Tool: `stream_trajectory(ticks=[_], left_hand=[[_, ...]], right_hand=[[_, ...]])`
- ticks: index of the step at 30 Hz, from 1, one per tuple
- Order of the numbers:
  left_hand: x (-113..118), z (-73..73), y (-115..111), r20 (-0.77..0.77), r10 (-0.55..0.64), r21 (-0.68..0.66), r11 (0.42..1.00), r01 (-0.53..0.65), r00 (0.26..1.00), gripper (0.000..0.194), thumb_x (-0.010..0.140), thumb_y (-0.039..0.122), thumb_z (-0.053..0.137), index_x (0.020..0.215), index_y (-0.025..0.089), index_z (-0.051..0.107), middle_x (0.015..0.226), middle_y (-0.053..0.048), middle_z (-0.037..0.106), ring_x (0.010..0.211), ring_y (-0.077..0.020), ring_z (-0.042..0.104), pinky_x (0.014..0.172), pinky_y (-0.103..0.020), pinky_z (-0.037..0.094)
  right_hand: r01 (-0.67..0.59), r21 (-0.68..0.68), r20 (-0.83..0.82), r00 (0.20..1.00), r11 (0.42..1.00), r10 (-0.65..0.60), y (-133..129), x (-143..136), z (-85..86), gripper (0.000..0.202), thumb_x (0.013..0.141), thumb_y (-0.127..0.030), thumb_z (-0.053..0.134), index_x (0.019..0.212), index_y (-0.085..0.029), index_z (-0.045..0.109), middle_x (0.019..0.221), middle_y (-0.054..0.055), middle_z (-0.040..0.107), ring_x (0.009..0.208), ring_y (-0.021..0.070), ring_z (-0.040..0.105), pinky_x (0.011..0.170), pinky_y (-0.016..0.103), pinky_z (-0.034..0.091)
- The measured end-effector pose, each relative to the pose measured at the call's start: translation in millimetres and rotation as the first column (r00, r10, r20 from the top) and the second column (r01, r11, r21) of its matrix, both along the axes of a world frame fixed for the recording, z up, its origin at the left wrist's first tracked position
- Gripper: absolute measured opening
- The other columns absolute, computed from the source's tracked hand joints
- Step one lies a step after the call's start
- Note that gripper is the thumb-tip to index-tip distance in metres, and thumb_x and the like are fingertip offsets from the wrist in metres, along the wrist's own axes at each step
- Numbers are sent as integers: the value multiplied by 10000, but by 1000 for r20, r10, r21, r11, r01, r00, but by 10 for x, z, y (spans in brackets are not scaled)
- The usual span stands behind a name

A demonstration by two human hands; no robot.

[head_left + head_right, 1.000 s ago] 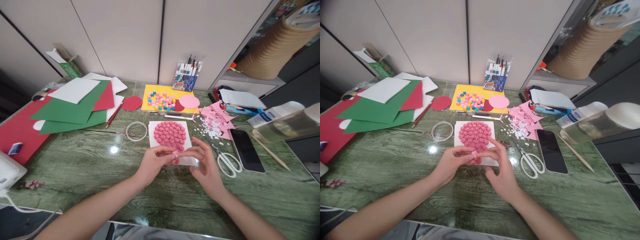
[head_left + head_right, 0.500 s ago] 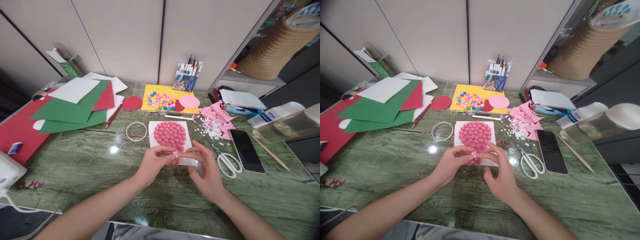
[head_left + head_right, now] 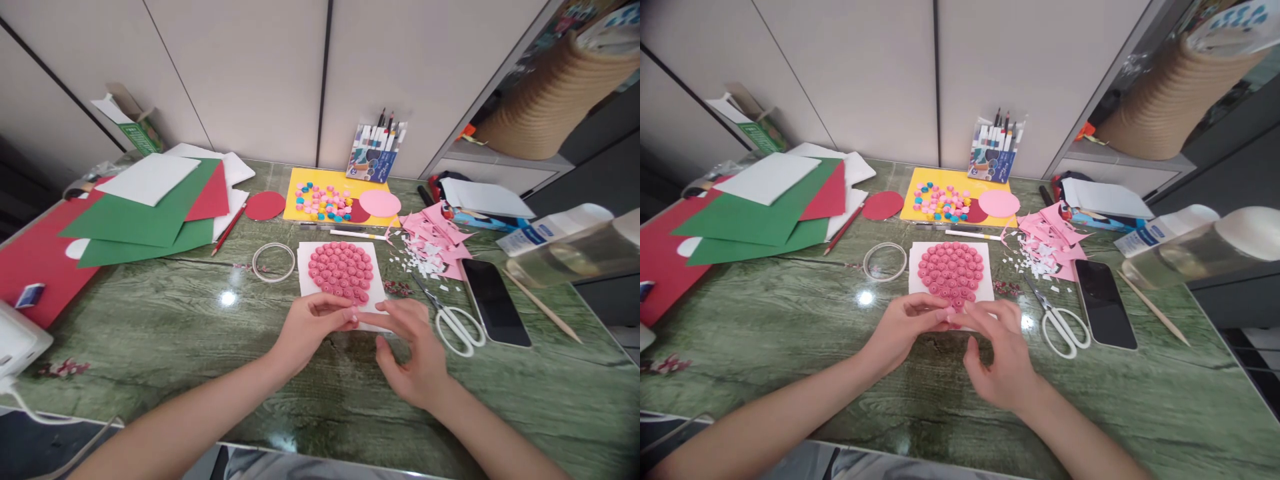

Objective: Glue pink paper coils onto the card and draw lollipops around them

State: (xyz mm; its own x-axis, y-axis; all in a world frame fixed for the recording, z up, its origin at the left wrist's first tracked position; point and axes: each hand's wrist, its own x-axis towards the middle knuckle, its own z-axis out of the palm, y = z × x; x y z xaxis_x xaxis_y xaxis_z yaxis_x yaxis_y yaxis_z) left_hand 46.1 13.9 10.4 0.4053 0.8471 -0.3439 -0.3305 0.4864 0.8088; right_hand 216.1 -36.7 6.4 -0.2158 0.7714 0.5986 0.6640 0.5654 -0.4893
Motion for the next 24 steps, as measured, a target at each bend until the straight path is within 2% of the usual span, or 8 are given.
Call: stream_trajectory(ticks=[12, 19, 24], left_hand=[[-9, -6, -5, -39, -17, 33, 999, 18, 999, 156, 652, 249, 767, 769, 161, 715, 706, -15, 709, 658, -115, 648, 693, -241, 542], [-1, 17, -4, -24, 10, -5, 1000, -10, 1000, 176, 644, 247, 771, 776, 148, 710, 719, -21, 706, 660, -118, 646, 700, -251, 540], [-10, 24, 2, -21, 3, 8, 1000, -3, 1000, 171, 653, 246, 766, 780, 147, 707, 722, -21, 708, 653, -116, 648, 700, -252, 540]], right_hand=[[44, 36, 78, 996, 998, -47, 8, -9, 1, 737, 704, -27, 517, 1370, -240, 285, 886, 19, 718, 910, 257, 573, 846, 488, 378], [63, -30, -6, 998, 998, -63, -9, -22, 9, 684, 735, -46, 509, 1353, -253, 300, 911, 21, 720, 926, 250, 591, 876, 509, 379], [61, -16, 20, 998, 998, -60, -13, -28, 16, 689, 736, -29, 506, 1355, -244, 295, 913, 21, 724, 943, 252, 581, 872, 506, 367]])
